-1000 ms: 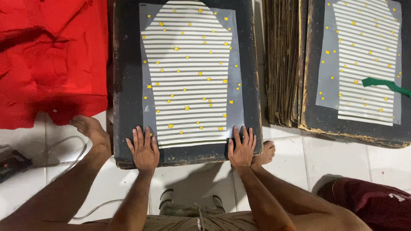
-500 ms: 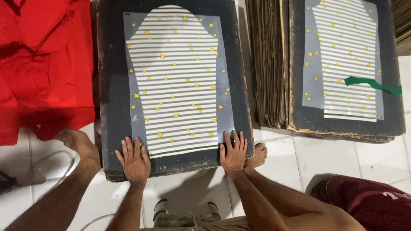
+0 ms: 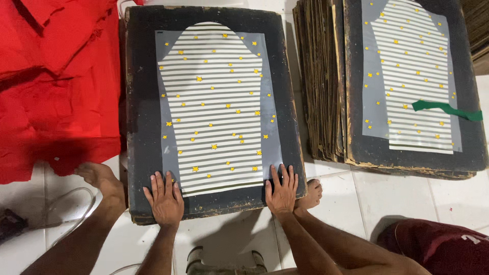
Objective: The person places a transparent sheet with a star pattern onto a striped t-shirt laid on a board. They then use an iron to press the sheet onto the shirt, moving the iron back and forth across the surface to apply heat.
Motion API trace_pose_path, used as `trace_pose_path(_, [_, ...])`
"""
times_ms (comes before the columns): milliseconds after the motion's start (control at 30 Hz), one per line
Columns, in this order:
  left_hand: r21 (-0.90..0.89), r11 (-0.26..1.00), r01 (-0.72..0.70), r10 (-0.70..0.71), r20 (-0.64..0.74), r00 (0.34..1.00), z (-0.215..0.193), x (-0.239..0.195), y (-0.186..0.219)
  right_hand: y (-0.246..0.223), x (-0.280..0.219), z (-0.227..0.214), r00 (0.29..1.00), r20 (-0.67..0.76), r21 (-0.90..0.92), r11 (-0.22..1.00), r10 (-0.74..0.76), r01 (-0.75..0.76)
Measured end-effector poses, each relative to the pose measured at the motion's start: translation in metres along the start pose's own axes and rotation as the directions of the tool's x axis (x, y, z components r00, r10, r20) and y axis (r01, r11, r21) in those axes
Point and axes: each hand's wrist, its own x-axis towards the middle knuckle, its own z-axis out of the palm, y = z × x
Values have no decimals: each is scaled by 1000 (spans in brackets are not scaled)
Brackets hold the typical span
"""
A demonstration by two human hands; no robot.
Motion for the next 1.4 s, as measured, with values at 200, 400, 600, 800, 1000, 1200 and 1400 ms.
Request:
trace_pose_path(200, [68, 998, 3, -2, -19, 1000, -4, 3, 4, -3, 2, -3, 999, -41, 1, 1000, -12, 12])
trace_pose_path(400, [57, 998, 15, -15, -8, 1000, -1, 1, 3, 1, -1, 1, 1000, -1, -16, 1000, -3, 3])
trace_pose_path(600, [131, 991, -3, 6, -21, 1000, -2, 4, 4, -2, 2, -2, 1000, -22, 3, 1000, -4, 4])
trace_pose_path(800, [95, 995, 7, -4, -35, 999, -3, 5, 5, 5, -3, 6, 1000, 26, -32, 999, 10, -10])
trace_pose_path(1000, [101, 995, -3, 8, -54, 999, 1, 4, 4, 3, -2, 3, 1000, -17, -51, 999, -10, 9])
trace_pose_path(1200, [56, 998, 15, -12, -41, 999, -3, 3, 7, 0, -3, -1, 996, -89, 76, 997, -26, 33])
trace_pose_path(1400, [34, 999, 38, -38, 17, 999, -1, 1, 3, 4, -4, 6, 998, -55, 76, 997, -10, 14])
